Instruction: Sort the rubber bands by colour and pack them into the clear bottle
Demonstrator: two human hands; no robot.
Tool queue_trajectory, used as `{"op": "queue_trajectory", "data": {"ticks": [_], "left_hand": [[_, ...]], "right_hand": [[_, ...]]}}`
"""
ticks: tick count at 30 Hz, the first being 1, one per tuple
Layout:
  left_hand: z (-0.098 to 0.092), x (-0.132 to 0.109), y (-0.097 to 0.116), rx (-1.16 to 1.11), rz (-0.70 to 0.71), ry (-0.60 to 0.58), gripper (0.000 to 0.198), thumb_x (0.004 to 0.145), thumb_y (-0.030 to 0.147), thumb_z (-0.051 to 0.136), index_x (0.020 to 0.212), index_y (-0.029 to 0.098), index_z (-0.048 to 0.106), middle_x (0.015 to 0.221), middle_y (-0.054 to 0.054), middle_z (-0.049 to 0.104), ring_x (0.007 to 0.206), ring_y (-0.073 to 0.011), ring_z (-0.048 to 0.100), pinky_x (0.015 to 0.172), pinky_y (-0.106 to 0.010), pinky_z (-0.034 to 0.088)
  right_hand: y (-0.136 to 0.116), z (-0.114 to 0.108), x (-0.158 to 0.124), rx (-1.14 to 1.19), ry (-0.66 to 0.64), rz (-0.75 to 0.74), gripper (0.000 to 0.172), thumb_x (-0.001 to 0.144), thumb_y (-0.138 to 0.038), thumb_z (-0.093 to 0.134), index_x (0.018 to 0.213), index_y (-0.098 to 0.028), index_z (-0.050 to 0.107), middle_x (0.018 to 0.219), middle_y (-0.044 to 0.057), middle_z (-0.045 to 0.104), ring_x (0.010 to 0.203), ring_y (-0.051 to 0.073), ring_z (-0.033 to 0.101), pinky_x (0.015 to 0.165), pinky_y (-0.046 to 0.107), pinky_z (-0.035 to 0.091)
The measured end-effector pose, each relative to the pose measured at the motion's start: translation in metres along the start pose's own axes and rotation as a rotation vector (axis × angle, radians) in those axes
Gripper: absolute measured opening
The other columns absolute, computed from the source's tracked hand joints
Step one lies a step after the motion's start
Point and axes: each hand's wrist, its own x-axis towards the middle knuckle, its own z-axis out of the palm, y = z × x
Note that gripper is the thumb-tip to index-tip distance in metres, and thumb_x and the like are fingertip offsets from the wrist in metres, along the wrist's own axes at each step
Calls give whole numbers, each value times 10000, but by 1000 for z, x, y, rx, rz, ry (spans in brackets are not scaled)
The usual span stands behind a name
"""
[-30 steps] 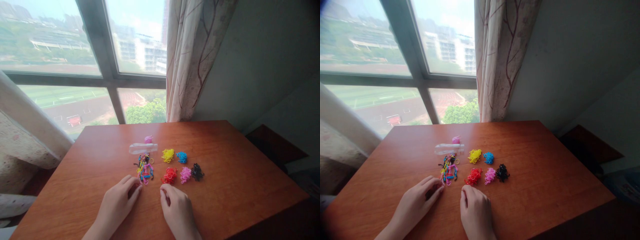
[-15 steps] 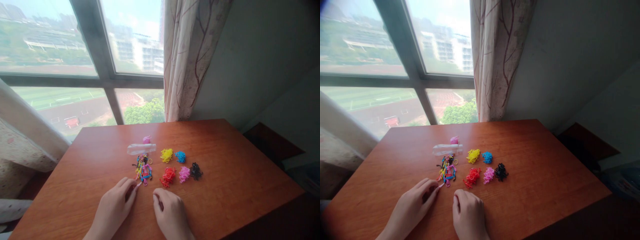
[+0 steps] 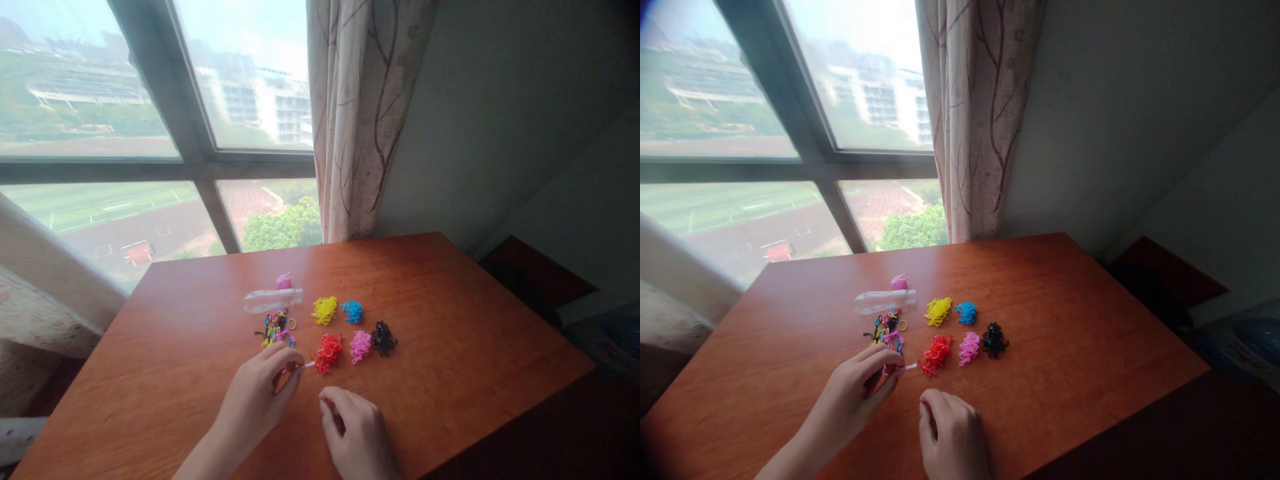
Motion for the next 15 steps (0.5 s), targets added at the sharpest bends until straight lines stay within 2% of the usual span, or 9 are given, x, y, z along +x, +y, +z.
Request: {"op": "queue_trajectory", "data": {"ticks": [3, 8, 11, 15], "left_hand": [[7, 21, 17, 38, 47, -58, 183, 886, 176, 491, 837, 223, 661, 816, -18, 656, 686, -129, 604, 594, -201, 431], [29, 62, 45, 184, 167, -209, 145, 845, 168, 565, 844, 246, 687, 873, -11, 675, 729, -148, 650, 617, -219, 450], [40, 80, 51, 217, 228, -247, 135, 817, 146, 586, 821, 238, 686, 879, -25, 669, 718, -156, 641, 594, -229, 444], [45, 90, 52, 266, 277, -273, 148, 814, 120, 572, 783, 217, 678, 871, -52, 655, 730, -178, 636, 582, -247, 445]], "right_hand": [[0, 1, 0, -7, 8, 1, 209, 901, -150, 443, 846, -232, 626, 697, -14, 673, 621, 133, 655, 603, 204, 403], [-1, 4, 0, -77, 12, -8, 210, 873, -123, 449, 766, -232, 594, 670, -17, 666, 603, 137, 651, 578, 208, 367], [-1, 4, -1, -81, 6, 2, 210, 872, -124, 443, 786, -238, 598, 689, -22, 675, 627, 140, 654, 594, 214, 357], [-3, 3, 0, -75, -10, 18, 225, 875, -129, 428, 808, -242, 610, 708, -21, 682, 644, 153, 658, 606, 236, 358]]}}
